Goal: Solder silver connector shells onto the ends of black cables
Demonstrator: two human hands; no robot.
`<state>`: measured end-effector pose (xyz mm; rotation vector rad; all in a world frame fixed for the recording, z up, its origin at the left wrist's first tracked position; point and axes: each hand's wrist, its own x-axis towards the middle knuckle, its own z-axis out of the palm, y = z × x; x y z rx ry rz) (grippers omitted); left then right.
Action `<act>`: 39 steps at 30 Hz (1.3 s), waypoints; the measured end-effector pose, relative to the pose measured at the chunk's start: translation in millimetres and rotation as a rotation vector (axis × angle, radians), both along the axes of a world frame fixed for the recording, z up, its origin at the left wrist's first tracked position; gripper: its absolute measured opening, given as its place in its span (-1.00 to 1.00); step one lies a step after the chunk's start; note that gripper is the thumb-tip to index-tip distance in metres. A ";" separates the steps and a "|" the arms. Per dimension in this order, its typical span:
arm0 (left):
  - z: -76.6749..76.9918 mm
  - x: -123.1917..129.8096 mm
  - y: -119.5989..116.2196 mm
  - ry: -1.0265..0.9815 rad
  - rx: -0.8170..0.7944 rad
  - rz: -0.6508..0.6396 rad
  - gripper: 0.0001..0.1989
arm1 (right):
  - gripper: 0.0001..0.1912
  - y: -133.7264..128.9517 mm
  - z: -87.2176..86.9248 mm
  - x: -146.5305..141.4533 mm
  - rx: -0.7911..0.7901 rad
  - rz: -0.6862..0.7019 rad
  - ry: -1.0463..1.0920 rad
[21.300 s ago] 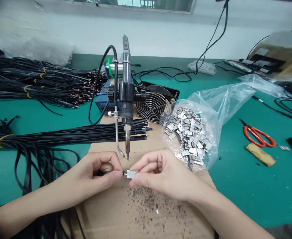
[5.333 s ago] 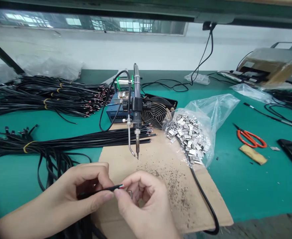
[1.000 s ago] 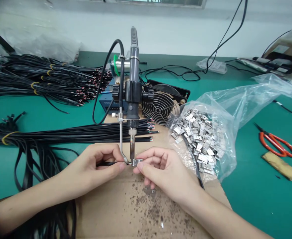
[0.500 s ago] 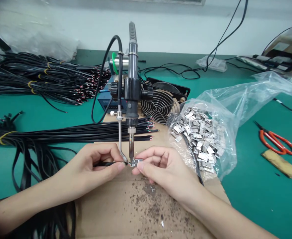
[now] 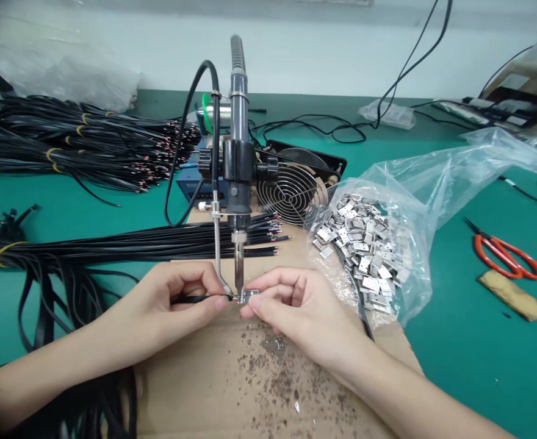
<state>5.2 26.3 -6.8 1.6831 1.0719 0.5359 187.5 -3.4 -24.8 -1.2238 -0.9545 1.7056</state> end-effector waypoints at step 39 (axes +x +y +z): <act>-0.5 0.9 -2.4 -0.031 -0.007 0.014 -0.83 | -0.87 -0.3 2.0 1.1 0.023 0.023 -0.003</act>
